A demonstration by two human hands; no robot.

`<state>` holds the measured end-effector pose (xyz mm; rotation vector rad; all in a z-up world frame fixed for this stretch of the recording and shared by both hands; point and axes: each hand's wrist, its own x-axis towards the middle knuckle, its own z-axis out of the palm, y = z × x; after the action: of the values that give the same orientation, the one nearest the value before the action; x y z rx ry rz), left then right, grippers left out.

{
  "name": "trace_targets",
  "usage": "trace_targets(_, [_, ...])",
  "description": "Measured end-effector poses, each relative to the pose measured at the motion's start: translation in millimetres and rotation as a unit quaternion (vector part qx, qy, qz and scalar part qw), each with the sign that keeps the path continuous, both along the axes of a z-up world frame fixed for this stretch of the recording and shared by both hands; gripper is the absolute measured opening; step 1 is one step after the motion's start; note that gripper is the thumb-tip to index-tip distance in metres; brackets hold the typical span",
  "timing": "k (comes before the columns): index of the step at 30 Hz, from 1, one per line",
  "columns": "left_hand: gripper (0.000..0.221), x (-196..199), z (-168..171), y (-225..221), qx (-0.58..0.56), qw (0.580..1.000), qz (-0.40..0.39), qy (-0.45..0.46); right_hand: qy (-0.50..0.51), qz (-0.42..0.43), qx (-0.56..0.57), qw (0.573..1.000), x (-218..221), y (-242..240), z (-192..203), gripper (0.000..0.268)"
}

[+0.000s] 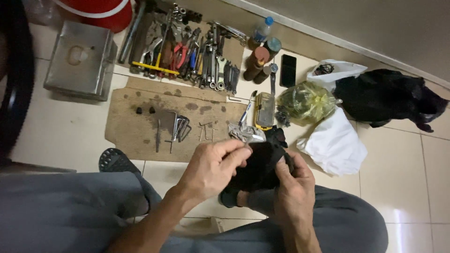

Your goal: Assembling small bicycle components, specifically fitting a rubber seal and using Allen keys on metal parts.

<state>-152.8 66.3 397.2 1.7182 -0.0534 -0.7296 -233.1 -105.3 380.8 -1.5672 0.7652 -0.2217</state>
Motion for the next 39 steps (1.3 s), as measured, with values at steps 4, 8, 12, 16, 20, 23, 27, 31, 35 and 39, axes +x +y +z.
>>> trace_targets(4, [0.022, -11.5, -9.2, -2.8, -0.028, 0.989, -0.096, -0.107, 0.019, 0.048, -0.099, 0.994, 0.3, 10.8, 8.1, 0.025])
trace_targets(8, [0.029, -13.8, -32.1, -4.8, -0.025, 0.946, -0.163, -0.277, 0.034, 0.156, -0.270, 0.950, -12.7, -1.7, -6.2, 0.014])
trace_targets(12, [0.018, -13.5, -53.1, -8.7, 0.000, 0.910, -0.118, -0.398, 0.020, 0.100, 0.012, 0.995, -11.8, -2.7, -0.9, 0.016])
trace_targets(16, [0.014, -17.3, -62.9, -15.9, -0.019, 0.914, -0.074, -0.399, 0.090, 0.048, 0.022, 0.995, -6.4, 1.0, 6.1, 0.021])
trace_targets(20, [0.018, -22.0, -51.8, -21.5, -0.039, 0.961, -0.048, -0.270, 0.111, 0.156, -0.277, 0.942, -7.8, -11.1, -1.2, 0.023])
trace_targets(23, [0.024, -18.0, -31.9, -18.7, -0.018, 0.991, -0.061, -0.116, 0.096, 0.162, -0.443, 0.876, -9.9, -12.4, -5.5, 0.023])
trace_targets(27, [0.024, -10.7, -20.8, -11.3, -0.008, 0.997, -0.041, 0.057, 0.090, 0.082, -0.374, 0.919, -12.5, -8.6, -14.5, 0.023])
trace_targets(31, [0.024, -12.2, -27.3, -15.0, -0.087, 0.988, -0.054, 0.115, 0.026, 0.090, -0.316, 0.944, -7.5, -3.3, -15.3, 0.019])
trace_targets(35, [0.024, -11.8, -18.4, -16.7, -0.103, 0.976, -0.085, 0.171, 0.086, 0.110, -0.362, 0.922, -9.7, 1.0, -16.0, 0.013])
trace_targets(39, [0.022, -8.7, -37.2, -16.1, -0.087, 0.987, -0.069, 0.120, 0.153, 0.026, -0.391, 0.907, -5.3, 0.1, 0.4, 0.019])
